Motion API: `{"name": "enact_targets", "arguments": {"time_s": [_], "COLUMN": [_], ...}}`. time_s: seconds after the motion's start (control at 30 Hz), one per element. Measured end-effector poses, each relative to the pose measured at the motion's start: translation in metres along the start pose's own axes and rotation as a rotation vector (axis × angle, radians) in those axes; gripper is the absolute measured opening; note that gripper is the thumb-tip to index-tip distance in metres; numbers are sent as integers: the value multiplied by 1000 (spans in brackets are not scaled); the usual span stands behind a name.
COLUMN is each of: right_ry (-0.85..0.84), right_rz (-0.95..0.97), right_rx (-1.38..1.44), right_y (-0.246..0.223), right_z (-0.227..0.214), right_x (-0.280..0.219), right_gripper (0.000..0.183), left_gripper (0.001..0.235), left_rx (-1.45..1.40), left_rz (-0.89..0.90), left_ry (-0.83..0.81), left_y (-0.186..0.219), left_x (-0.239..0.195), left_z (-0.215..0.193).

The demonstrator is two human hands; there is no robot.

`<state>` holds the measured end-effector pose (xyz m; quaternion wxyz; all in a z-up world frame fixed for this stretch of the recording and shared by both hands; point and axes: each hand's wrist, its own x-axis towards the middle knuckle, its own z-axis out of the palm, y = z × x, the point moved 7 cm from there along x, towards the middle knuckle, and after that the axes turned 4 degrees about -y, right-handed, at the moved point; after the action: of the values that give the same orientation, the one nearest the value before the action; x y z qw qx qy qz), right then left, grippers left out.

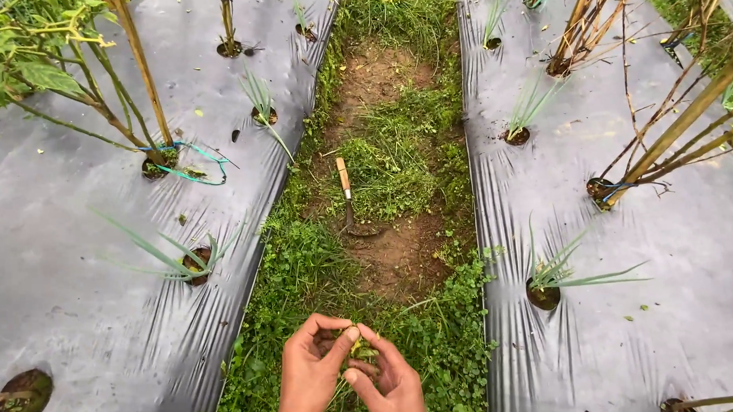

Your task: The person walks through a greenhouse and harvests small peppers from plants by hand. They pick the peppers and hold them in their hands while moving between rows of plants supported by stakes.

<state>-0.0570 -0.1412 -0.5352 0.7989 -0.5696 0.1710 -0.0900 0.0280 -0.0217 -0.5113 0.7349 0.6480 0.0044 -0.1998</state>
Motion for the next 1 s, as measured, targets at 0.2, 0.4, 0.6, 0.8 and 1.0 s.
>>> {"name": "enact_targets", "arguments": {"time_s": [0.2,0.4,0.6,0.8,1.0], "right_ry": [185,280,148,-45,-127], "right_rz": [-298,-252,-148,-213,-434], "right_rx": [-360,-357,-337,-784,-852], "right_y": [-23,-33,-14,-29,-39], "right_z": [-14,-25,-24,-6,-2], "right_x": [-1,4,5,3,1], "right_gripper": [22,14,23,39,18], "left_gripper": [13,29,16,8,9], "left_rx": [-52,-2,20,89,-27], "left_rz": [-156,131,92,-214,-289], "left_ry": [-130,-309,-372,-259,-470], "left_y": [-2,10,9,-25,-22], "left_x": [-6,-11,6,20,16], "left_z": [9,26,21,7,7]}}
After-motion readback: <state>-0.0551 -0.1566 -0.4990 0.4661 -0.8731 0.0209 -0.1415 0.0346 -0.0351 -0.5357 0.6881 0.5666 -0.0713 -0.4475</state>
